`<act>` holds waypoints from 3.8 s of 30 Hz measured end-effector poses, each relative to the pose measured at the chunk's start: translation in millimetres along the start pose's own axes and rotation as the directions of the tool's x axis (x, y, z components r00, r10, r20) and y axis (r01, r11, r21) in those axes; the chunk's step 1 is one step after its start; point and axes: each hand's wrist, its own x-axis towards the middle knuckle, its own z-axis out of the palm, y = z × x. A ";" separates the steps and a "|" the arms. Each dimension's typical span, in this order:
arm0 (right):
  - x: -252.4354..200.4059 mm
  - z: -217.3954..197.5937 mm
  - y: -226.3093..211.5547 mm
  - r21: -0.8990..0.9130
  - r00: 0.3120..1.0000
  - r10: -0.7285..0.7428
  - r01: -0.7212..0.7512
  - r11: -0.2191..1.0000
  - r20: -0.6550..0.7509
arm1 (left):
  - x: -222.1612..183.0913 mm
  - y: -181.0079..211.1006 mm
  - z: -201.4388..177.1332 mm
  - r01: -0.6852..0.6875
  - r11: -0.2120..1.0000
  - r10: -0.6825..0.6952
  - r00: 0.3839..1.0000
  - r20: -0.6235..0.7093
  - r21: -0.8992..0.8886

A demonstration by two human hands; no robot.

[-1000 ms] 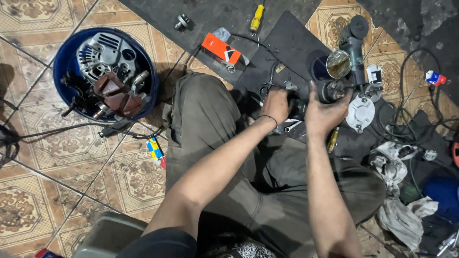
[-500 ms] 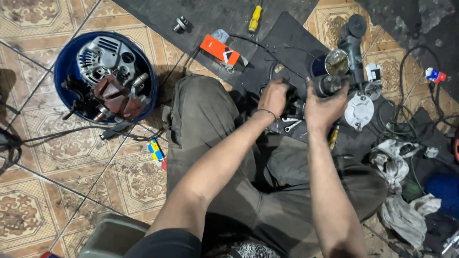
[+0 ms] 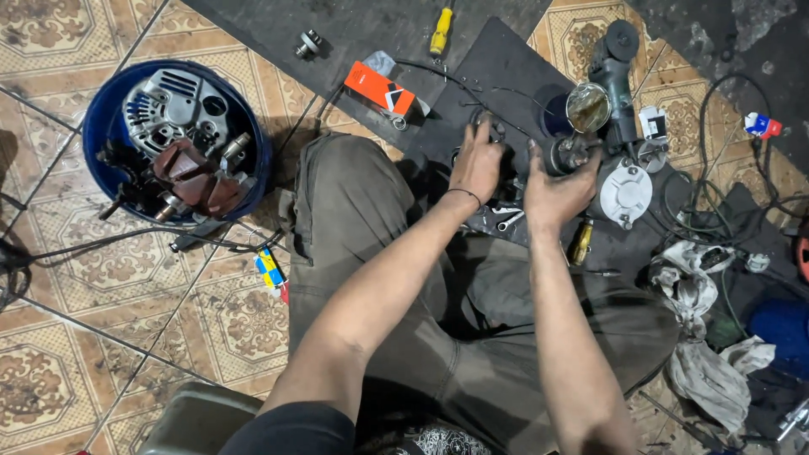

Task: Applying grease to the gears and shaft of a starter motor and assembling the components.

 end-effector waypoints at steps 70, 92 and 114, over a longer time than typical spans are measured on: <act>-17.2 32.1 47.7 -0.108 0.998 -0.037 0.030 0.994 -0.059 | 12.0 -8.8 -32.2 0.437 0.823 -0.322 0.886 0.335 -0.364; -44.3 37.8 47.8 0.020 0.968 -0.203 0.208 0.978 -0.145 | 4.3 -16.5 -13.5 0.524 0.713 -0.375 0.846 0.378 -0.466; -51.2 53.2 47.8 0.182 0.988 -0.071 0.096 0.979 -0.138 | 4.6 1.8 -48.9 -0.245 0.644 0.438 0.894 0.088 -0.724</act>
